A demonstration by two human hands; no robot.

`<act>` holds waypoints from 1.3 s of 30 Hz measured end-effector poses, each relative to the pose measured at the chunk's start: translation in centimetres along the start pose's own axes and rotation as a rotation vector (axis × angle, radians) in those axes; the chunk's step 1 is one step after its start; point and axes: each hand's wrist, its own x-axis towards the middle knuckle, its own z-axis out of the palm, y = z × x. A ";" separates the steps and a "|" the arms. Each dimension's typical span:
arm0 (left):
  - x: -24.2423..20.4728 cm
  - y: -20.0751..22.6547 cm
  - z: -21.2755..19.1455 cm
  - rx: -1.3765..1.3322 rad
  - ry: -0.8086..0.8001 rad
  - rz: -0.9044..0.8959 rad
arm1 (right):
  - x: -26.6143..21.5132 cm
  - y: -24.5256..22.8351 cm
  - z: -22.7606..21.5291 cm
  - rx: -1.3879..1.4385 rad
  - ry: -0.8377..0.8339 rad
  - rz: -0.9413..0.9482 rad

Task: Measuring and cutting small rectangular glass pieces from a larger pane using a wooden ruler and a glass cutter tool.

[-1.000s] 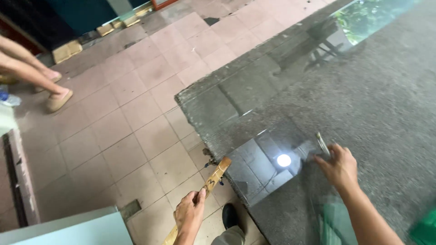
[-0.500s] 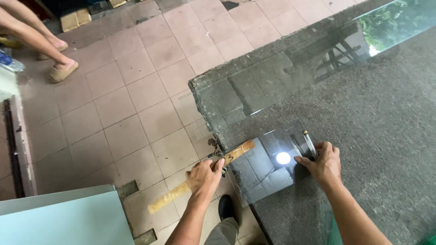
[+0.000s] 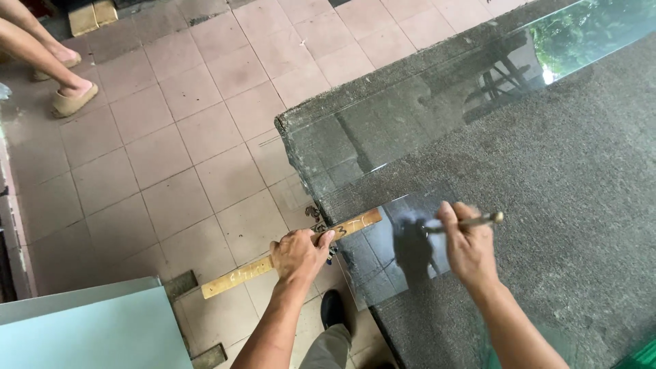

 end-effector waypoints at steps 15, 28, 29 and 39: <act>0.7 -0.2 0.3 0.036 -0.036 0.007 | 2.0 -1.9 4.5 -0.193 -0.224 -0.227; 0.3 -0.2 1.1 -0.008 -0.077 0.021 | 2.6 0.0 4.7 -0.120 -0.243 -0.476; 0.0 -0.1 1.2 -0.007 -0.073 0.020 | 2.4 0.3 4.6 -0.117 -0.242 -0.480; -6.3 -0.1 3.7 -0.045 -0.033 0.007 | -2.8 4.2 2.0 -0.124 -0.237 -0.407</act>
